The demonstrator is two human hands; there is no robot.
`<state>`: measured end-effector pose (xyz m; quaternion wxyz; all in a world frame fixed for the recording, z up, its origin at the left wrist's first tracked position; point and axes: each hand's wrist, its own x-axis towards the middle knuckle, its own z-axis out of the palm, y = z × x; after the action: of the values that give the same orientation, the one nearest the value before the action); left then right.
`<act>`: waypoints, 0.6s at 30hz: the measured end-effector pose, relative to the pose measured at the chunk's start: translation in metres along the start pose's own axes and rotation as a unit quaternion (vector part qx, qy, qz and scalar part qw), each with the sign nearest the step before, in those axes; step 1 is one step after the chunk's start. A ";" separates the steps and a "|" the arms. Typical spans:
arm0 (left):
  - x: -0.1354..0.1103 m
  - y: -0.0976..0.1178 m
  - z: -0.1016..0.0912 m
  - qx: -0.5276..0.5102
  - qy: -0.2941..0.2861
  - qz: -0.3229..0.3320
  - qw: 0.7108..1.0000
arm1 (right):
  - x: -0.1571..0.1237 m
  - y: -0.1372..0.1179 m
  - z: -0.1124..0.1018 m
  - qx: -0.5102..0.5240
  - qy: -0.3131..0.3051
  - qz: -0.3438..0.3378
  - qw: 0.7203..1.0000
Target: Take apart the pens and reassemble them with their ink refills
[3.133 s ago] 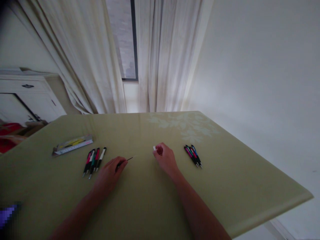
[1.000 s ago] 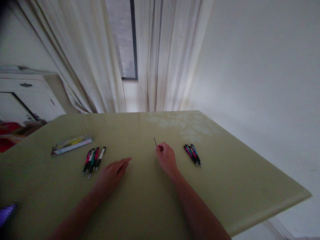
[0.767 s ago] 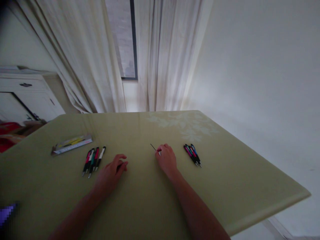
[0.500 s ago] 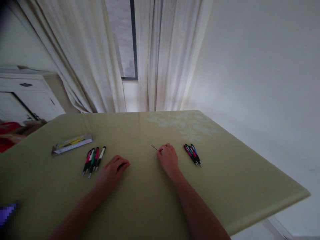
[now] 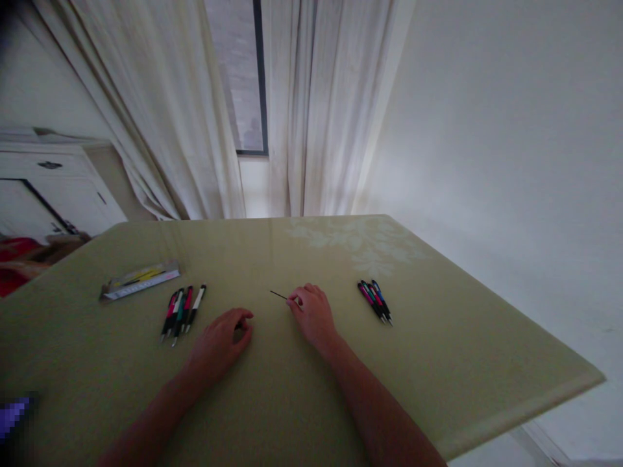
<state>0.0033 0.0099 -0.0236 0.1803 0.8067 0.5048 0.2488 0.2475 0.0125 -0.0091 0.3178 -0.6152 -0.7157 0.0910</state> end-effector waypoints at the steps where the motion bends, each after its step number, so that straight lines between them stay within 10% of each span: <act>1: 0.000 0.001 0.000 -0.001 0.000 0.002 1.000 | 0.000 0.000 0.001 0.002 -0.001 0.001 1.000; 18: 0.007 -0.003 0.002 -0.005 0.009 0.054 0.998 | -0.002 -0.010 0.003 0.016 -0.019 -0.008 1.000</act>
<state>0.0045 0.0175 -0.0250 0.1665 0.8298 0.4605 0.2678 0.2378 0.0094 -0.0074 0.3145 -0.6023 -0.7251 0.1120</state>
